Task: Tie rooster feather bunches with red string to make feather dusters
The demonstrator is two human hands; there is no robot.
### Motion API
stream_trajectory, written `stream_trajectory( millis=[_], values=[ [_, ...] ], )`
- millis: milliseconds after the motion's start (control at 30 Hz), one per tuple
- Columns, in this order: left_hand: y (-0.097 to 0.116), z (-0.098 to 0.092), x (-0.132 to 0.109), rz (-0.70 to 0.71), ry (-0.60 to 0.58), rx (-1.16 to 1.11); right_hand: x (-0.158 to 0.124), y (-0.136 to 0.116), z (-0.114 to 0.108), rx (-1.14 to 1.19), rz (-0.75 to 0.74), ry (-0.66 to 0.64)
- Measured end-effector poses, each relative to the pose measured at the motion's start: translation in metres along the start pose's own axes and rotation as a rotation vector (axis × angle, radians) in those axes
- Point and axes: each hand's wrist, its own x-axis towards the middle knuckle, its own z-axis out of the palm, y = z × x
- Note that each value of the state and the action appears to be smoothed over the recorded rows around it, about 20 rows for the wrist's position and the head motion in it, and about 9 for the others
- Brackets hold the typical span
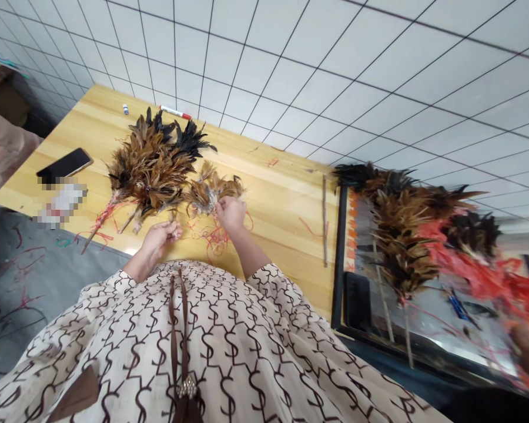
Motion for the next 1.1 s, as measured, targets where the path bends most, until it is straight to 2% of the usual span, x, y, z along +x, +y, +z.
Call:
stream_trajectory(
  millis=[133, 267, 500, 600, 867, 967, 1100],
  values=[
    [-0.004, -0.001, 0.002, 0.006, -0.030, -0.007, 0.010, -0.006, 0.003, -0.025, -0.018, 0.010],
    [-0.004, 0.000, 0.002, 0.002, -0.037, 0.000, 0.015, -0.010, 0.007, -0.055, 0.034, -0.019],
    [-0.001, 0.004, -0.002, -0.011, -0.030, -0.020, 0.017, -0.001, 0.012, 0.024, 0.082, 0.006],
    [0.001, 0.005, -0.002, -0.024, -0.027, -0.025, 0.017, 0.003, 0.013, 0.197, 0.152, -0.007],
    [0.007, 0.014, -0.002, -0.027, 0.006, -0.053, 0.003, 0.009, 0.009, 0.968, 0.257, -0.079],
    [0.011, 0.021, -0.007, -0.043, 0.017, -0.040, -0.002, 0.009, 0.005, 1.113, 0.286, -0.102],
    [0.014, 0.028, -0.012, -0.058, -0.001, -0.028, -0.005, 0.008, 0.001, 1.168, 0.312, -0.104]
  ],
)
